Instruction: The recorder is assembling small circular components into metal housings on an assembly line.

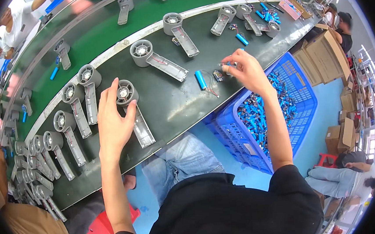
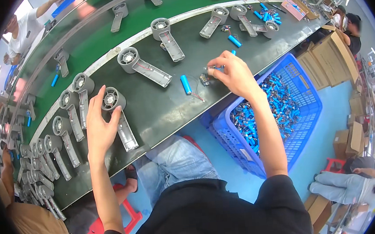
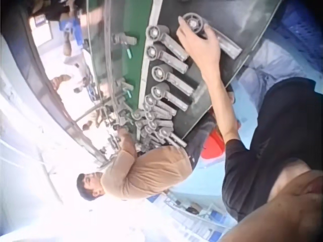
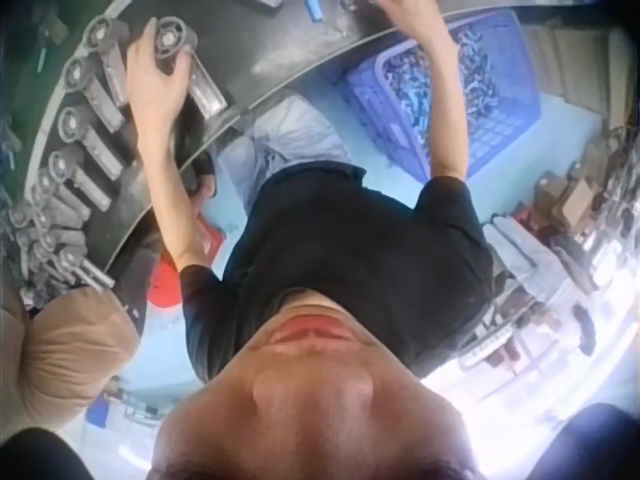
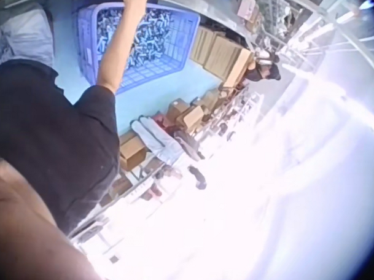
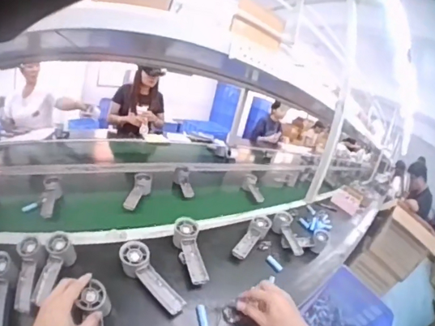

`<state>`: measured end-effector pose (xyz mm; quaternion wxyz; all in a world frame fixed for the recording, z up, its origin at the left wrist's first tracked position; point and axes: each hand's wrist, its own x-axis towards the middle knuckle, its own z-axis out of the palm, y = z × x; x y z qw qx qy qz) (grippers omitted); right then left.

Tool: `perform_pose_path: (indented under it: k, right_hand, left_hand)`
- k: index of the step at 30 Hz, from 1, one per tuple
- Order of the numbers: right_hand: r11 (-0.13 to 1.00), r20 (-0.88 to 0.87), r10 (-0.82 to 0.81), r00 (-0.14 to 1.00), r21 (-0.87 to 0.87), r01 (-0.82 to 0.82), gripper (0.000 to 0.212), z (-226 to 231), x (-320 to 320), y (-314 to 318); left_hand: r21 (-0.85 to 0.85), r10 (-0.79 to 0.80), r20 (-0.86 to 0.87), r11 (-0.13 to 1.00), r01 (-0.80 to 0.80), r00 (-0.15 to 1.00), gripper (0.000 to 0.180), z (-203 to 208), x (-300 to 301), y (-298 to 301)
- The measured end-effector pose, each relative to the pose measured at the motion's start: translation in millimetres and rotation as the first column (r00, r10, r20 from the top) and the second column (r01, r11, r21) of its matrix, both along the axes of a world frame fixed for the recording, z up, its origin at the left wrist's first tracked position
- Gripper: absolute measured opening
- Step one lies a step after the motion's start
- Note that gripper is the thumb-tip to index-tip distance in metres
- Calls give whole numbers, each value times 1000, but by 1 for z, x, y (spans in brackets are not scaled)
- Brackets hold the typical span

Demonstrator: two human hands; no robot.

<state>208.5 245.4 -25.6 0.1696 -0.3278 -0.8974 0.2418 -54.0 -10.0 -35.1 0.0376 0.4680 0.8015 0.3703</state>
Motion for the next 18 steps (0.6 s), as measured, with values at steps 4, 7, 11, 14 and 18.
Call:
perform_pose_path:
  k: [4, 7, 11, 14, 18]
  right_hand:
    - [980, -407, -24, 913, -189, -59, 20, 19, -3, -9]
    - [953, -552, 28, 833, -238, -189, 21, 38, -17, -30]
    - [824, -698, 34, 715, -385, -415, 24, 42, -48, -67]
    - [606, -785, -12, 620, -499, -619, 24, 26, -78, -89]
    - [387, -751, 36, 660, -598, -702, 26, 11, -106, -121]
  left_hand:
    - [108, 81, -267, 993, -54, 960, 51, 6, 5, 0]
    - [323, -62, -80, 943, 85, 995, 34, 32, 20, 7]
    - [476, -354, 80, 835, 276, 932, 36, 41, 31, 14]
    - [590, -492, 290, 767, 252, 820, 50, 41, 35, 15]
    - [661, -546, 387, 726, 189, 743, 44, 23, 31, 4]
